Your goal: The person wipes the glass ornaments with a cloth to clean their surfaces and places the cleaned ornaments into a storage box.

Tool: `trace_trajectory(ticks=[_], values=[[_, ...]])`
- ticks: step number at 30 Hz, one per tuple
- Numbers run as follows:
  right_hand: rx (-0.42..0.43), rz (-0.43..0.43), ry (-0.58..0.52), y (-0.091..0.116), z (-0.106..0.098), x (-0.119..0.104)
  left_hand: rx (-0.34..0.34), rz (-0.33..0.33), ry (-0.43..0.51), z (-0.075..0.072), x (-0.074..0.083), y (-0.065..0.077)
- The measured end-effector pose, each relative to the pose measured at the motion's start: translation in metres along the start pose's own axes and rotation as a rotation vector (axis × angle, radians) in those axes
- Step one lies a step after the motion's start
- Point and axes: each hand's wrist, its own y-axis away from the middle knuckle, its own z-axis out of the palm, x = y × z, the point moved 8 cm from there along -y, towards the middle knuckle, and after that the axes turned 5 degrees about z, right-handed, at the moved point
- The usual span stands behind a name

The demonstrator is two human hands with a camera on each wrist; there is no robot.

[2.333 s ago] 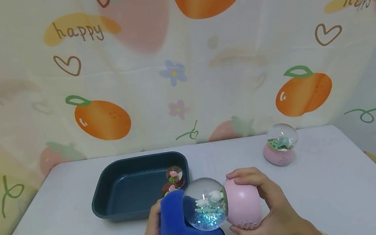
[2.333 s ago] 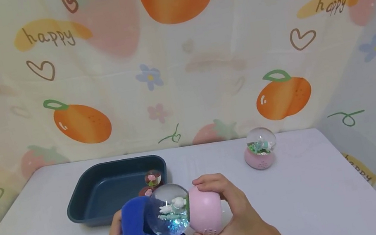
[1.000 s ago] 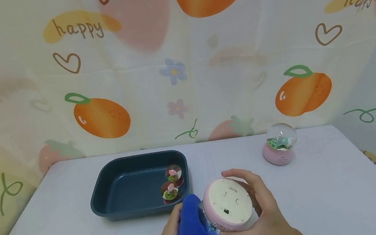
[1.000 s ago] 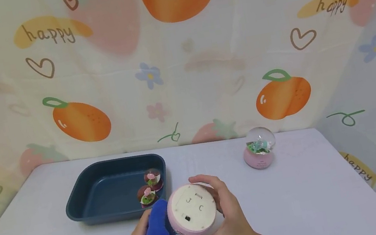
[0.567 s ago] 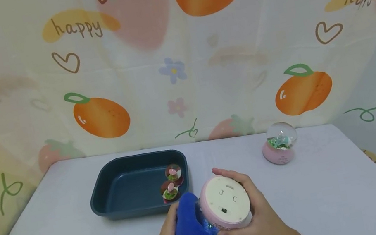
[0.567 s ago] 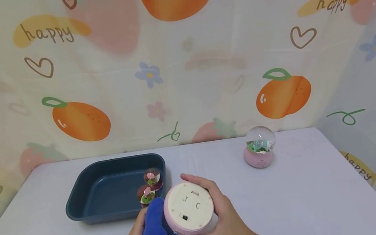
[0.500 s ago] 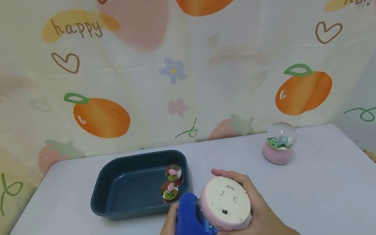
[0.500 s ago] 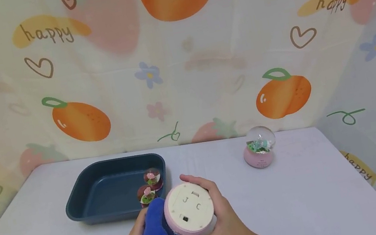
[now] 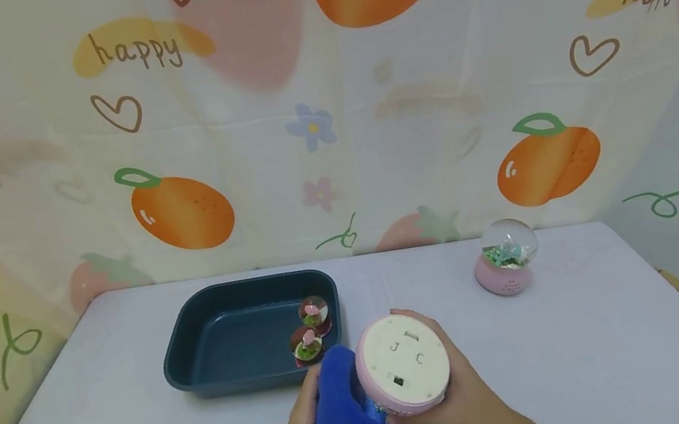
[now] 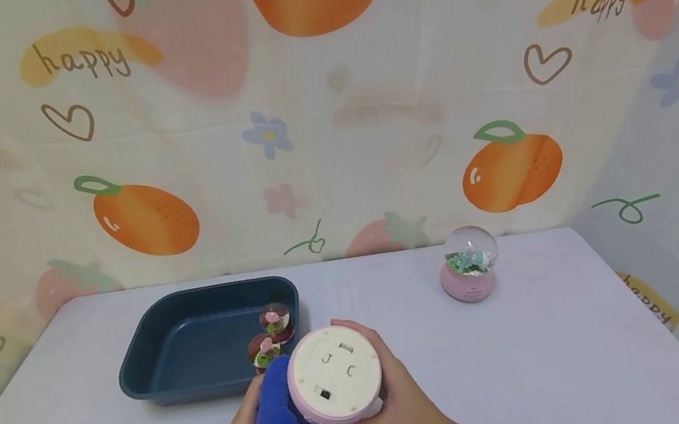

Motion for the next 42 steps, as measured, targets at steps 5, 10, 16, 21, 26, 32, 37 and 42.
trace_trajectory(ticks=[5,10,16,21,26,32,37,42], values=[[-0.040,0.025,0.015,0.001,0.003,0.001,0.000,0.006,-0.025,0.001,0.001,0.000],[0.005,-0.119,0.189,-0.001,-0.005,-0.010,0.010,0.052,-0.085,-0.006,0.003,-0.001],[0.105,-0.233,0.336,-0.003,-0.020,-0.015,0.144,0.100,-0.092,-0.031,0.009,0.003],[0.130,-0.300,0.400,-0.005,-0.019,-0.015,0.167,0.129,-0.037,-0.038,0.013,0.007],[0.139,-0.328,0.515,-0.002,-0.012,-0.017,0.106,0.049,0.025,-0.032,0.010,0.007],[0.141,-0.348,0.757,0.004,0.003,-0.019,-0.014,-0.011,-0.016,-0.009,0.007,0.004],[0.108,-0.418,0.789,0.006,0.009,-0.023,0.101,0.019,-0.117,-0.010,0.010,0.004],[0.093,-0.445,0.732,0.005,0.007,-0.023,0.248,0.025,-0.208,-0.022,0.013,0.006]])
